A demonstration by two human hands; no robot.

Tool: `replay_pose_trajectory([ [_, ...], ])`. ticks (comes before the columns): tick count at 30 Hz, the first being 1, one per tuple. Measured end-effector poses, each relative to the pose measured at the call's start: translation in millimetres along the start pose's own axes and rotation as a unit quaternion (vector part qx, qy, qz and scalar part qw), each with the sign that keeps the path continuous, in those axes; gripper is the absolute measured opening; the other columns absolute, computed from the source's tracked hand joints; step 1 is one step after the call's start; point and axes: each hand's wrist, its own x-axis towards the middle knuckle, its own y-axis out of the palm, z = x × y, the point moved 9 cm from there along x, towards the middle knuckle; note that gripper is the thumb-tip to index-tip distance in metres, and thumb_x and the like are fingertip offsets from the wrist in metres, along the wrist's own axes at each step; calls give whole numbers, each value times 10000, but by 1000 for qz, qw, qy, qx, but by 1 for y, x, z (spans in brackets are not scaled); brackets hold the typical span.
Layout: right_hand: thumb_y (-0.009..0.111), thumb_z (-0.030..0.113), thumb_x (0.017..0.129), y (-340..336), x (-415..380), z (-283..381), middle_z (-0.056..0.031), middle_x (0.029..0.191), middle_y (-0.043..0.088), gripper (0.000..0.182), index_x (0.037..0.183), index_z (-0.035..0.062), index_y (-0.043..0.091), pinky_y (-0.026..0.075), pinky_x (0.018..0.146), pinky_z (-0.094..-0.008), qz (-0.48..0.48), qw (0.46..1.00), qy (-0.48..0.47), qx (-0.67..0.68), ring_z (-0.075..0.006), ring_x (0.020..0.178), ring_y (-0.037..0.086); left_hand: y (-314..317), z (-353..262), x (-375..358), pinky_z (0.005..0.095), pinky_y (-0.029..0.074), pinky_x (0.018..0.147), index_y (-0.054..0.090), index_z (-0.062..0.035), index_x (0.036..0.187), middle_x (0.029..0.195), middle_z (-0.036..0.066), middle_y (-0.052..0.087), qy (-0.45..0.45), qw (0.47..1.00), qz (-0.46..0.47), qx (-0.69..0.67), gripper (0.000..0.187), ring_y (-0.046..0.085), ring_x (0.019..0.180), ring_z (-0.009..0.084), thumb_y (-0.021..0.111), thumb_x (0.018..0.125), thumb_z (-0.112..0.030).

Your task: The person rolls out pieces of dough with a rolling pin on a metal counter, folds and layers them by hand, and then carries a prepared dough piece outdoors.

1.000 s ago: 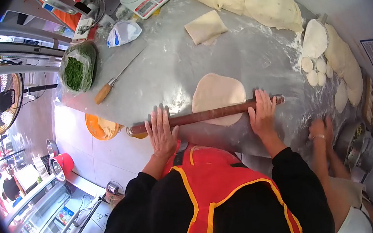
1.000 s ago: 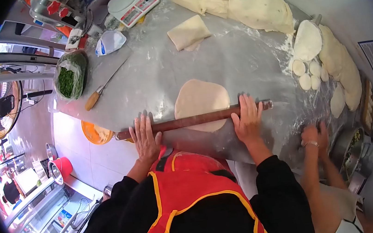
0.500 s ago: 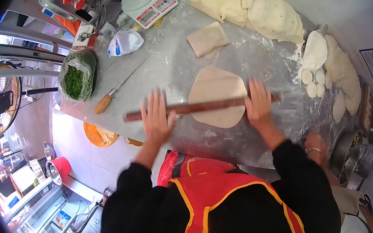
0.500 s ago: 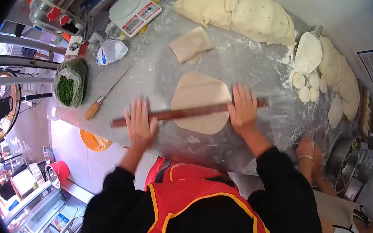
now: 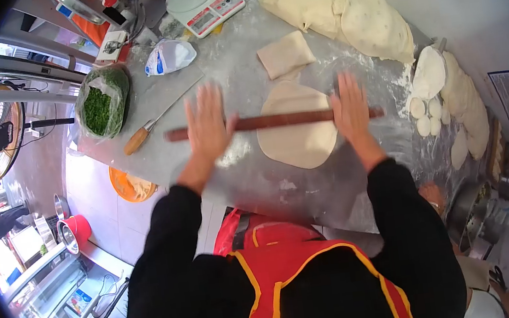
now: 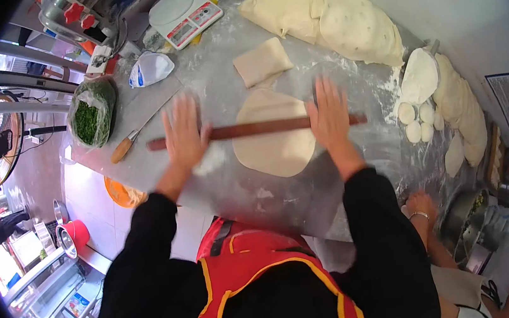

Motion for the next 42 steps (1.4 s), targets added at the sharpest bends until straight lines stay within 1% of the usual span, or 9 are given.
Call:
replay_pose_trajectory([
  [4, 494, 273, 960, -39, -144, 24, -215, 1438, 423, 547, 1419, -3, 380, 225, 1115, -570, 63, 992, 54, 94, -387, 1353, 370, -8, -31, -133, 521, 175, 1156, 375, 8, 1433, 1491, 185, 380, 17, 991, 72, -112, 748, 305, 1418, 335, 637, 838, -362],
  [7, 500, 285, 959, -4, -110, -5, -205, 1450, 409, 553, 1422, 12, 371, 237, 1108, -575, 128, 991, 41, 18, -365, 1360, 367, 21, -10, -98, 511, 188, 1155, 389, -4, 1427, 1490, 177, 384, 43, 988, 136, -57, 666, 322, 1409, 318, 600, 884, -325],
  [12, 505, 286, 956, 2, -34, -1, -184, 1459, 413, 536, 1427, 59, 388, 250, 1103, -571, 26, 999, 32, 23, -336, 1366, 368, 0, -3, -37, 525, 148, 1158, 358, -38, 1457, 1525, 170, 333, -9, 1000, -1, -10, 638, 268, 1433, 321, 528, 931, -358],
  [19, 562, 231, 907, -50, -190, 34, -199, 1447, 418, 564, 1404, 13, 410, 213, 1120, -578, 77, 993, 82, 34, -349, 1357, 373, -10, -44, -184, 546, 182, 1147, 387, -14, 1424, 1494, 183, 371, 0, 995, 78, -66, 688, 318, 1411, 308, 648, 842, -272],
  [25, 598, 174, 874, -85, -190, 38, -192, 1344, 504, 511, 1337, 0, 469, 251, 1104, -552, 20, 996, 25, 77, -372, 1293, 422, -39, -39, -187, 431, 417, 776, 588, -63, 1024, 938, 96, 581, 48, 989, 25, -135, 288, 562, 899, 311, 682, 793, -207],
  [28, 593, 147, 867, -90, -148, -11, -205, 1291, 526, 457, 1284, -10, 494, 314, 1063, -501, -124, 962, 198, 144, -379, 1225, 464, -49, 7, -204, 440, 419, 785, 587, -83, 1034, 922, 127, 577, -56, 988, 47, -135, 319, 555, 900, 325, 712, 783, -236],
  [38, 760, 275, 711, 31, -33, -1, -199, 1001, 640, 473, 1064, 12, 587, 472, 844, -454, 159, 896, 350, 221, -391, 963, 598, -33, 119, -172, 450, 442, 862, 553, -33, 1157, 1051, 162, 585, -278, 957, -65, -55, 446, 540, 1010, 367, 722, 798, -236],
  [40, 742, 257, 736, 34, -29, 6, -195, 961, 647, 391, 1016, 28, 595, 482, 812, -452, 248, 895, 309, 203, -392, 931, 603, -31, 106, -149, 460, 411, 944, 514, -25, 1243, 1181, 182, 552, -203, 974, -97, -31, 570, 502, 1119, 376, 740, 774, -255],
  [42, 719, 230, 765, 20, -34, 29, -191, 941, 650, 335, 1012, 42, 592, 490, 783, -457, 92, 961, 161, 206, -394, 890, 611, -35, 66, -107, 469, 351, 1041, 452, -22, 1338, 1331, 199, 480, -93, 989, -100, -56, 713, 431, 1248, 380, 762, 743, -265],
])
